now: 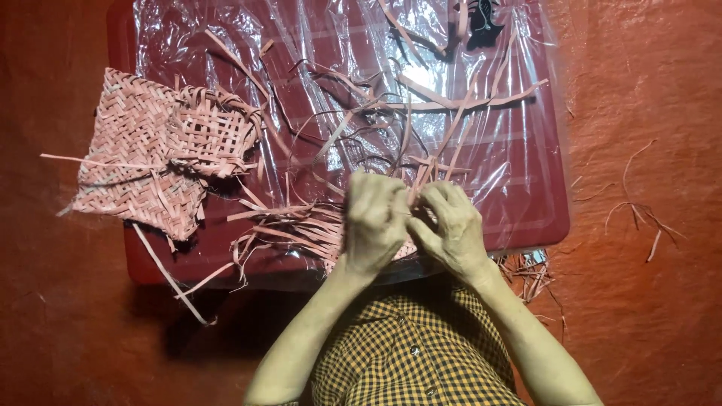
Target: Weaving thin pink plastic strips together to create a mesh mat or bag
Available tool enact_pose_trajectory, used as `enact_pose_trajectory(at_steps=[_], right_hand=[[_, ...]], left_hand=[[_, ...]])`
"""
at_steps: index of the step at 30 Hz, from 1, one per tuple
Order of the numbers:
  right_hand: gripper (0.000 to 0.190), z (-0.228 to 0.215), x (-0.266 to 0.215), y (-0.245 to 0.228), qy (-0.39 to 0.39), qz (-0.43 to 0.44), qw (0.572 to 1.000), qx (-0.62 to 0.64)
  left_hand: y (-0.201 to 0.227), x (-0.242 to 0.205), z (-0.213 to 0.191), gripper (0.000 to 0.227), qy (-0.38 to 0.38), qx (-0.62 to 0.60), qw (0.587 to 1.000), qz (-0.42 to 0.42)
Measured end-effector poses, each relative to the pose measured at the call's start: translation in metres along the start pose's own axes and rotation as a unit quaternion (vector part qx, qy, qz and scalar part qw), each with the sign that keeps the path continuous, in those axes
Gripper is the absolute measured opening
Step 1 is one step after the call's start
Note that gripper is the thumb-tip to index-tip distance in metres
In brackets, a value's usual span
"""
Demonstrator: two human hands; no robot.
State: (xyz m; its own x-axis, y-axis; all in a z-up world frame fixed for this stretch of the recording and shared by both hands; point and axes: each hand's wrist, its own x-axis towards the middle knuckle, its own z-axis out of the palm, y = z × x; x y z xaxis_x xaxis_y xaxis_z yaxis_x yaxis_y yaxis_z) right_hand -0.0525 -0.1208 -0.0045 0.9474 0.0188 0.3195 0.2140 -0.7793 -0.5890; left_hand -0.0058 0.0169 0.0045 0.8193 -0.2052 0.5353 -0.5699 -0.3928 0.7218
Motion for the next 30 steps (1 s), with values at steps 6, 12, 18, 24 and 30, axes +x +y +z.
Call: enact_pose_trajectory(at_steps=[6,12,18,24,30], right_hand=[[0.012,0.003,-0.002,0.001,0.032,0.038,0.997,0.051],[0.010,-0.004,0.005,-0.012,0.059,0.045,0.993,0.095],[0.009,-0.003,0.003,-0.013,0.095,0.038,0.986,0.129],[0.007,-0.002,-0.005,-0.022,0.159,0.001,0.977,0.144],[0.045,-0.014,-0.008,-0.038,0.173,-0.065,0.975,0.126]], left_hand=[[0.022,0.011,-0.083,0.012,0.177,0.026,0.977,-0.113],[0.019,-0.034,-0.083,0.026,-0.043,0.215,0.966,-0.139],[0.049,-0.035,-0.057,0.029,-0.035,0.206,0.960,-0.189],[0.051,-0.042,-0.058,0.073,-0.070,0.277,0.932,-0.223],[0.044,-0.057,-0.066,0.116,-0.087,0.349,0.921,-0.151]])
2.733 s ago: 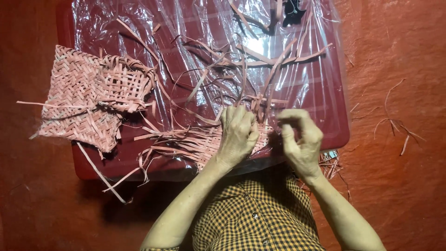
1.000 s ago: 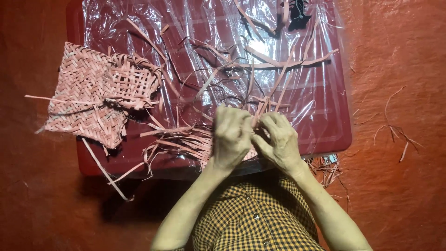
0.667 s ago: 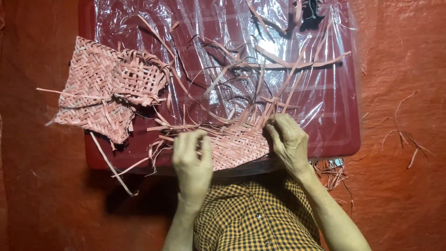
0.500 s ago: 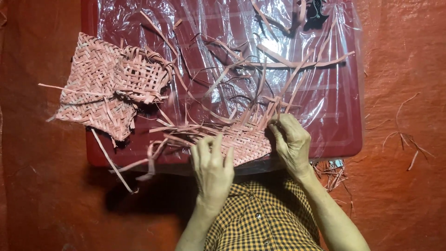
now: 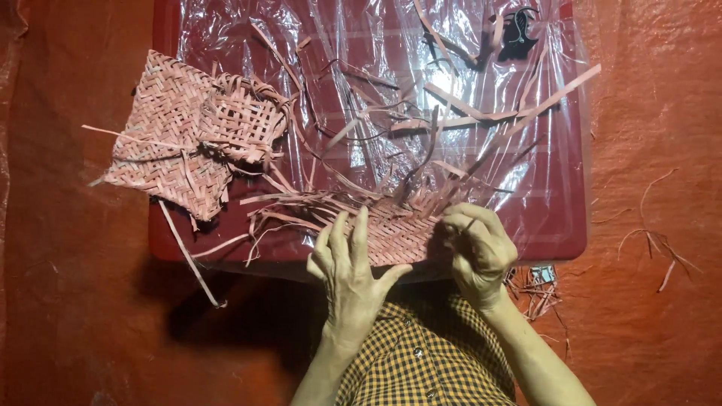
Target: Weaving thin pink plastic strips together to create a mesh mat or bag
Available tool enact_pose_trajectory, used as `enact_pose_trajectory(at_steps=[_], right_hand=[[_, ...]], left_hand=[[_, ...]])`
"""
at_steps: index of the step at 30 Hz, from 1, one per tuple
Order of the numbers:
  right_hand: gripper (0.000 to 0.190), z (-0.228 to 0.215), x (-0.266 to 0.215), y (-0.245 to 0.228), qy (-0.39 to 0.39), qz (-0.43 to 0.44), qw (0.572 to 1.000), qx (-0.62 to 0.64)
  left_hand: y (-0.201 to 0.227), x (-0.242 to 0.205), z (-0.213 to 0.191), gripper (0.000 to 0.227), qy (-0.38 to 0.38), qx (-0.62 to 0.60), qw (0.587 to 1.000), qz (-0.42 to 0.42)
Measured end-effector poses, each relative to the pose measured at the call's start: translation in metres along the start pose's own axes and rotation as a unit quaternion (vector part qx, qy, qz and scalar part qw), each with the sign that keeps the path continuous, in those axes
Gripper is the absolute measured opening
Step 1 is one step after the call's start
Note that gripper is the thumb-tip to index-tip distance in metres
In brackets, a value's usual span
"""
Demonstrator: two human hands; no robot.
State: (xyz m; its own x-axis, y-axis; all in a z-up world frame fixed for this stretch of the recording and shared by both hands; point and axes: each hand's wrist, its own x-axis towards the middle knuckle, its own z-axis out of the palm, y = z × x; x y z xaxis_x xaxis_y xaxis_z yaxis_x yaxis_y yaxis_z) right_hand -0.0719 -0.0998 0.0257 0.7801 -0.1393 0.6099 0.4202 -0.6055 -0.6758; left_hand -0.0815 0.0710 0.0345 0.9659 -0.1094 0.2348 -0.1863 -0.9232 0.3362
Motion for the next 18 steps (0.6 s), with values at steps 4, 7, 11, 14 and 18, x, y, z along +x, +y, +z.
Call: enact_pose_trajectory(at_steps=[4,7,11,14,18], right_hand=[[0.060,-0.005,0.001,-0.014,0.020,-0.045,0.999,-0.013],[0.055,-0.014,0.010,-0.033,0.020,-0.065,0.998,0.012],[0.031,-0.034,0.025,-0.056,0.040,-0.060,0.997,0.001],[0.048,-0.037,0.051,-0.063,0.113,-0.099,0.989,0.009],[0.026,-0.078,0.084,-0.101,0.086,-0.117,0.987,-0.076]], left_hand=[[0.000,-0.007,-0.003,0.116,0.011,-0.007,1.000,0.014],[-0.003,-0.011,-0.002,0.097,0.054,-0.070,0.996,0.026],[-0.003,-0.001,-0.019,0.093,0.110,-0.150,0.980,0.064],[0.001,0.022,-0.052,0.087,0.137,-0.188,0.967,0.106],[0.011,0.059,-0.109,0.082,0.176,-0.087,0.967,0.162]])
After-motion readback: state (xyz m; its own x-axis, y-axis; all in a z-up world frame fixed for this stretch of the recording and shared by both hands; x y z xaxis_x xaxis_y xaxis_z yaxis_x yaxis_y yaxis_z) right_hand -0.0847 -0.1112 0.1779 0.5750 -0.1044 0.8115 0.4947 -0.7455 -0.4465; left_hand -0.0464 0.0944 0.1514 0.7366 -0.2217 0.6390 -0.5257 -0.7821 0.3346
